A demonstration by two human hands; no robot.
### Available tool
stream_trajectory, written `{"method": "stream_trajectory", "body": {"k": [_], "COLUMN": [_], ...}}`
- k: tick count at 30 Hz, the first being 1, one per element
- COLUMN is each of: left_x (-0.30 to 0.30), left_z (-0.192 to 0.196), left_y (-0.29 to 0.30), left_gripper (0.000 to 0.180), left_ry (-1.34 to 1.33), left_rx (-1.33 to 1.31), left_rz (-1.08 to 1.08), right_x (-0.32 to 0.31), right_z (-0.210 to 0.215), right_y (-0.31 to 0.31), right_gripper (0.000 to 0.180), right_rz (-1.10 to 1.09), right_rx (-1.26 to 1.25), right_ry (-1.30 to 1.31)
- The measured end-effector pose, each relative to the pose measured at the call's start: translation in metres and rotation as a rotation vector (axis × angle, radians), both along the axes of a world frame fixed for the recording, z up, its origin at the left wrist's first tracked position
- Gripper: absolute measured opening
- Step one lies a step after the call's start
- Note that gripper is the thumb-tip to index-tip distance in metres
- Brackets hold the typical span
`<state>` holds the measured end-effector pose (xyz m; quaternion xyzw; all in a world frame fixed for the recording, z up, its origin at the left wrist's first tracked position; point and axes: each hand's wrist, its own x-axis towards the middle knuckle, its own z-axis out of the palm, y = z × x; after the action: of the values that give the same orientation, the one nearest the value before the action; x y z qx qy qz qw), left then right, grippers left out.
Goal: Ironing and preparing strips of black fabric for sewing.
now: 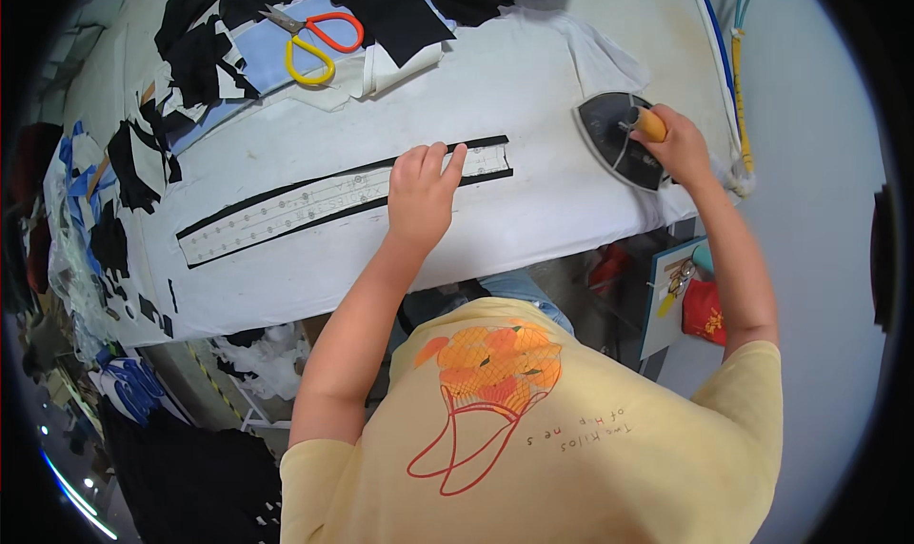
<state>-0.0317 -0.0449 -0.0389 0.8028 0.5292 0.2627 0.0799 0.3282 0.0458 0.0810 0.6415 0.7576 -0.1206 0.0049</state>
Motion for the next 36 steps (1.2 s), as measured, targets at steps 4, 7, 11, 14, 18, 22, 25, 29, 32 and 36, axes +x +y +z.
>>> {"method": "stream_trajectory", "body": {"k": [4, 7, 11, 14, 18, 22, 25, 29, 32, 36], "left_x": [-0.001, -0.005, -0.011, -0.037, -0.091, -0.130, -0.141, -0.147, -0.149, -0.165], "left_z": [0.003, 0.003, 0.012, 0.014, 0.014, 0.016, 0.017, 0.013, 0.013, 0.014], "left_y": [-0.006, -0.007, -0.002, -0.001, 0.003, -0.006, -0.014, -0.014, -0.013, -0.012], "left_gripper": [0.046, 0.044, 0.038, 0.029, 0.034, 0.035, 0.034, 0.033, 0.033, 0.035], "left_ry": [0.041, 0.018, -0.013, -0.168, 0.059, 0.118, 0.124, 0.105, 0.085, 0.039], "left_rx": [-0.004, -0.020, -0.053, -0.236, -0.032, -0.088, -0.082, -0.031, -0.032, -0.184], "left_rz": [-0.004, -0.014, -0.052, -0.046, 0.192, 0.014, -0.047, -0.081, -0.109, -0.124], "right_x": [-0.068, -0.130, -0.168, -0.170, -0.171, -0.181, -0.197, -0.244, -0.275, -0.284], "right_z": [0.008, 0.008, -0.005, 0.001, -0.004, 0.001, 0.000, -0.010, -0.007, -0.012], "right_y": [0.005, 0.013, 0.012, 0.010, 0.006, 0.012, 0.009, 0.002, -0.005, -0.008], "right_gripper": [0.033, 0.030, 0.026, 0.029, 0.033, 0.035, 0.033, 0.026, 0.021, 0.019], "right_rz": [0.162, 0.301, 0.318, 0.335, 0.355, 0.336, 0.392, 0.460, 0.460, 0.465], "right_rx": [-0.047, -0.126, -0.150, -0.178, -0.092, -0.172, -0.172, -0.134, -0.155, -0.159], "right_ry": [0.038, 0.040, 0.012, -0.001, 0.055, 0.081, 0.085, 0.106, 0.099, 0.064]}}
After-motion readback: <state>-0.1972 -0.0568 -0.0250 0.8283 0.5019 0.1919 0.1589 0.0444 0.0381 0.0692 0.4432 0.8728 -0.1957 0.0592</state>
